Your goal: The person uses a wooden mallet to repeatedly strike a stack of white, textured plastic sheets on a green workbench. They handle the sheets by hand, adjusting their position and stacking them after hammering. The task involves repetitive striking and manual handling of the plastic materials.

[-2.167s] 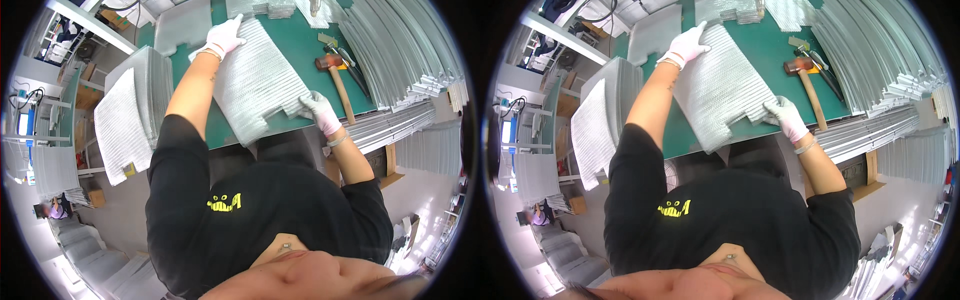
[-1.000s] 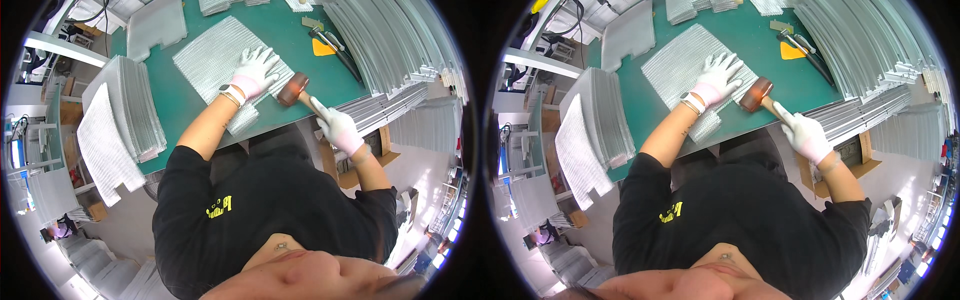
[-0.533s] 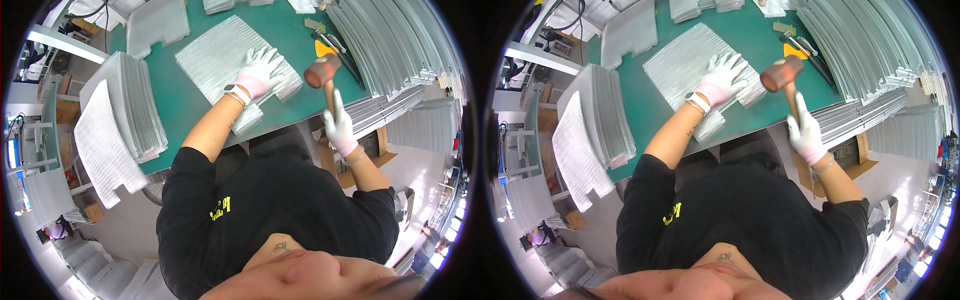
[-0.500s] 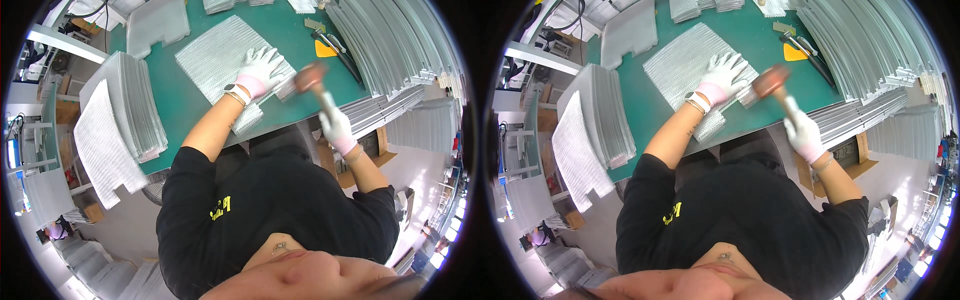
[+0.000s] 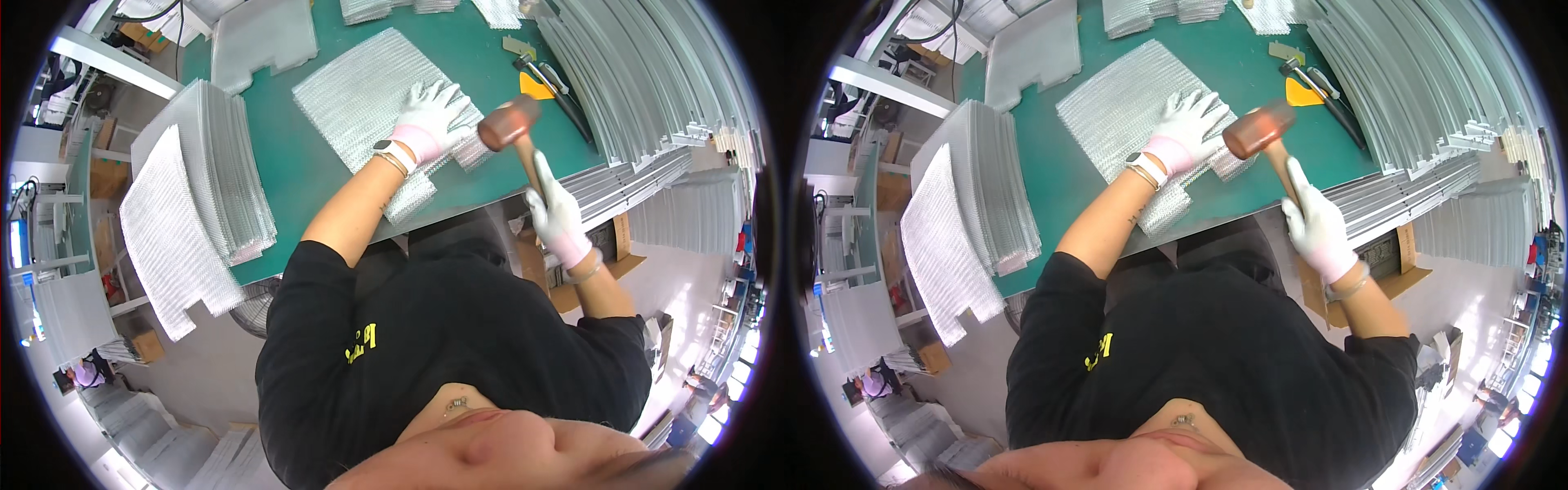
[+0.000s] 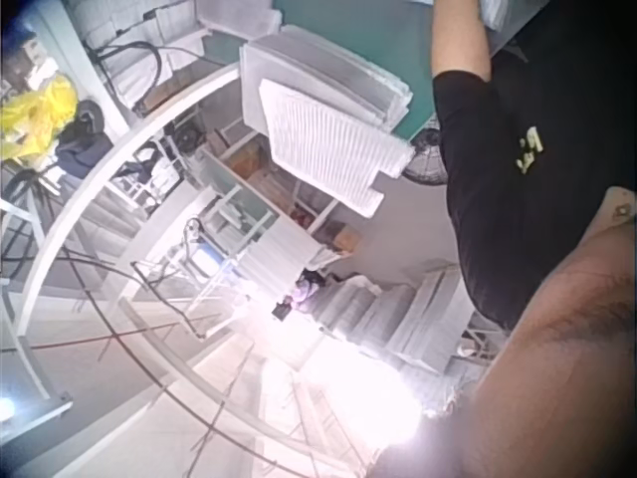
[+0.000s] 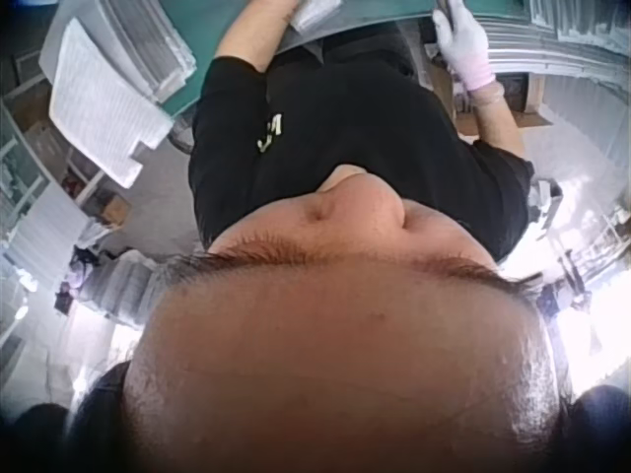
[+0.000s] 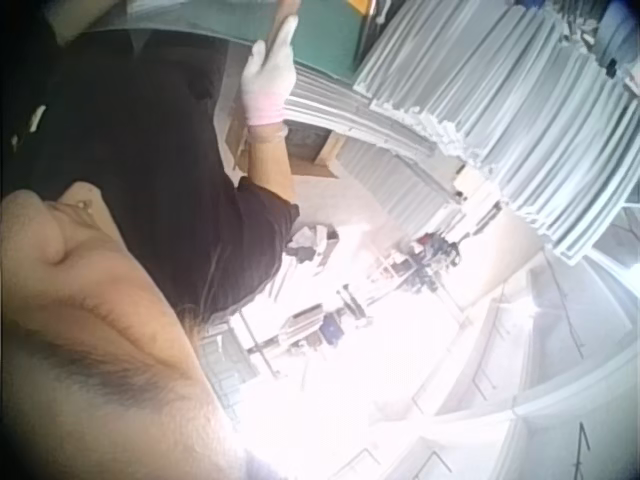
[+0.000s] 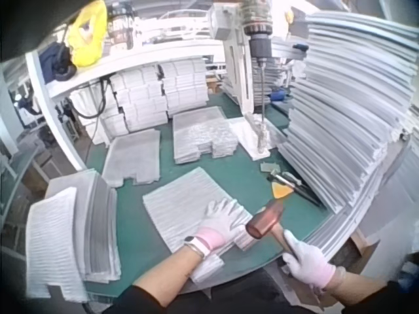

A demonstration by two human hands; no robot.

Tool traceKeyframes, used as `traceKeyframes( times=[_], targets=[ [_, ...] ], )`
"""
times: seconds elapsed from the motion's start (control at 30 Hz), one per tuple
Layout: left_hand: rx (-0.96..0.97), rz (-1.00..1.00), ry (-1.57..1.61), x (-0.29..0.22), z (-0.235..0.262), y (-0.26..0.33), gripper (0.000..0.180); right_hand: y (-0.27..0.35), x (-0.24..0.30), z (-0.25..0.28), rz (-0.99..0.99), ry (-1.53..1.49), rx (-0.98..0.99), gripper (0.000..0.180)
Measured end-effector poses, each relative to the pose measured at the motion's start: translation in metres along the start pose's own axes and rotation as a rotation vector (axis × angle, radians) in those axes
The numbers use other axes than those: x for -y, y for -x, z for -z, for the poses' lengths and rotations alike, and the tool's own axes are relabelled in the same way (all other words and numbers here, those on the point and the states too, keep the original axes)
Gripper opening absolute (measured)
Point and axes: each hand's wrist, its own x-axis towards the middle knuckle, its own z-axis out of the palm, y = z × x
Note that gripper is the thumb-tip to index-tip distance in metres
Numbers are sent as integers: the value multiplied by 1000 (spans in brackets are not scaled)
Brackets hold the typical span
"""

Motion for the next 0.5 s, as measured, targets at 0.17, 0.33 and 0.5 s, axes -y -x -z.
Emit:
traceKeyframes(
  times=[0.17,0.33,0.5],
  targets=[
    [-15,-11,-15,1,-6,2,63,7,2,-17,-54,326,355,63],
    [3,8,-10,-1,-1,1,63,13,-4,-29,107,170,87,63],
    [-91,-17,-16,3,-9,4,62,4,7,-7,14,316,307,63]
  ],
)
